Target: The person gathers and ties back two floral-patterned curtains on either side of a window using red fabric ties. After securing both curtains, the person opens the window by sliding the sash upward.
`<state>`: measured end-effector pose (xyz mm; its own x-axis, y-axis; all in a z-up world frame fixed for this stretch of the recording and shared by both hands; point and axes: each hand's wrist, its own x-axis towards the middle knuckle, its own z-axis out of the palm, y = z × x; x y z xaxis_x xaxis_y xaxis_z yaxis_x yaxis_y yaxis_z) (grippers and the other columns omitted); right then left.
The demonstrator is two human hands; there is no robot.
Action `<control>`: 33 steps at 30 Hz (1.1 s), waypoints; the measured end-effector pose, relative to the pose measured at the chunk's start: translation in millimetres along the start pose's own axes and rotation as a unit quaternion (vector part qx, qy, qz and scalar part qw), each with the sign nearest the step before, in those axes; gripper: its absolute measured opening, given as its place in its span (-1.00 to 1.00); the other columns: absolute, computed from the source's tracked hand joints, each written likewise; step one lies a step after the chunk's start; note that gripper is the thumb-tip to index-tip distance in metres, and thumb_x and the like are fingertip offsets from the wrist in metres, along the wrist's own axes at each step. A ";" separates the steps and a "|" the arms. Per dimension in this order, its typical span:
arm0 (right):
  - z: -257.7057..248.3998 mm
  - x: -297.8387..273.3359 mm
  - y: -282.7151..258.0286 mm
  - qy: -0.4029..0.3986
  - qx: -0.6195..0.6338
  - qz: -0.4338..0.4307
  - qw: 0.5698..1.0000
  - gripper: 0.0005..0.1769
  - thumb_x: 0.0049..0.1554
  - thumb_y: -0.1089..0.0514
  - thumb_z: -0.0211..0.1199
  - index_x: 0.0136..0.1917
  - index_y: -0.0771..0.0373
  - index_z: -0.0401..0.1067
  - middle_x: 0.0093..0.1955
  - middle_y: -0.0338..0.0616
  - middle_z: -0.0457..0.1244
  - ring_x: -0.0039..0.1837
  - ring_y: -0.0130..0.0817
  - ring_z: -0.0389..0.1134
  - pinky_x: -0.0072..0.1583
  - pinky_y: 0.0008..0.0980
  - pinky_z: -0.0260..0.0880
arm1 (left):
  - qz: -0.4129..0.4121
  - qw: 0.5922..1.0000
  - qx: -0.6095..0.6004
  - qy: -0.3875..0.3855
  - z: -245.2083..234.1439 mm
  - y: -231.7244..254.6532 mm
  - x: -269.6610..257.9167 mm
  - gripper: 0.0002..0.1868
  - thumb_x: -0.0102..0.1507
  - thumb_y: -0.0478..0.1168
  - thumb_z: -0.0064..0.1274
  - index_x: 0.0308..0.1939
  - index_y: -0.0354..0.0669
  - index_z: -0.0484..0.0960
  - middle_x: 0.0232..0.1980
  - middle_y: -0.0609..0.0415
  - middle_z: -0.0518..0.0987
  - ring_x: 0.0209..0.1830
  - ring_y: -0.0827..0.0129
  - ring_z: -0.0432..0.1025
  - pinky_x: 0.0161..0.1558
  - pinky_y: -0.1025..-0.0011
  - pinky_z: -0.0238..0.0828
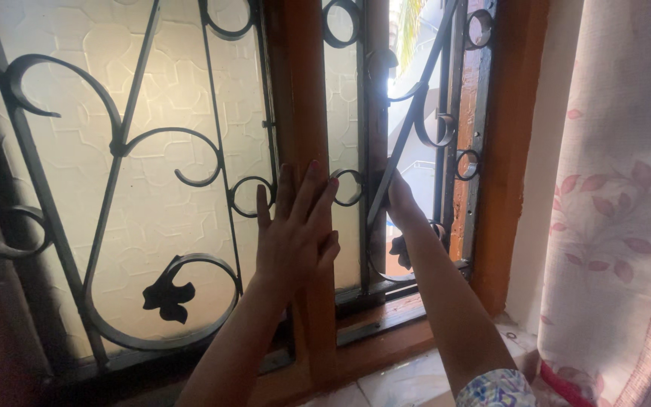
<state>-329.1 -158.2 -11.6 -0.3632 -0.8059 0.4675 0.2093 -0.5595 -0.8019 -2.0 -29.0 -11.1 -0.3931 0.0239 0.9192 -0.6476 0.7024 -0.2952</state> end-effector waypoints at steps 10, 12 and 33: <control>17.6 -18.6 2.6 -0.116 -0.126 -0.142 0.975 -0.36 0.36 -0.28 -0.13 0.24 0.31 0.39 0.03 -0.14 0.29 0.07 -0.34 0.30 0.14 -0.30 0.34 | -0.005 1.000 -0.005 0.006 5.0 -2.5 -7.0 -0.14 0.18 0.02 0.07 0.58 0.14 0.19 0.68 -0.03 -0.03 0.67 -0.18 -0.14 0.47 -0.43 -0.29; 27.4 -20.1 -1.7 -0.095 0.133 0.031 0.986 -0.28 0.30 -0.34 -0.20 0.30 0.28 0.39 0.15 -0.15 0.38 0.18 -0.37 0.39 0.25 -0.40 0.35 | -0.004 1.000 -0.011 0.013 5.8 -3.6 -7.8 -0.15 0.19 0.02 0.06 0.57 0.13 0.20 0.68 -0.03 -0.02 0.67 -0.18 -0.14 0.48 -0.43 -0.28; 68.8 -50.5 34.2 0.014 -0.732 -0.355 0.581 -0.28 0.24 -0.34 -0.22 0.42 0.20 0.19 0.38 -0.13 0.21 0.42 -0.19 0.18 0.47 0.01 0.07 | 0.007 0.999 -0.003 0.040 -1.4 -0.8 -8.4 -0.17 0.17 -0.04 0.07 0.53 -0.09 0.27 0.64 -0.10 0.07 0.65 -0.21 -0.06 0.51 -0.35 -0.28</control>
<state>-241.1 -149.9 -37.1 0.0959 -0.4572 0.8842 -0.9918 0.0311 0.1236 2.8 -28.7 -18.2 -0.3484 0.0898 0.9330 -0.6382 0.7063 -0.3063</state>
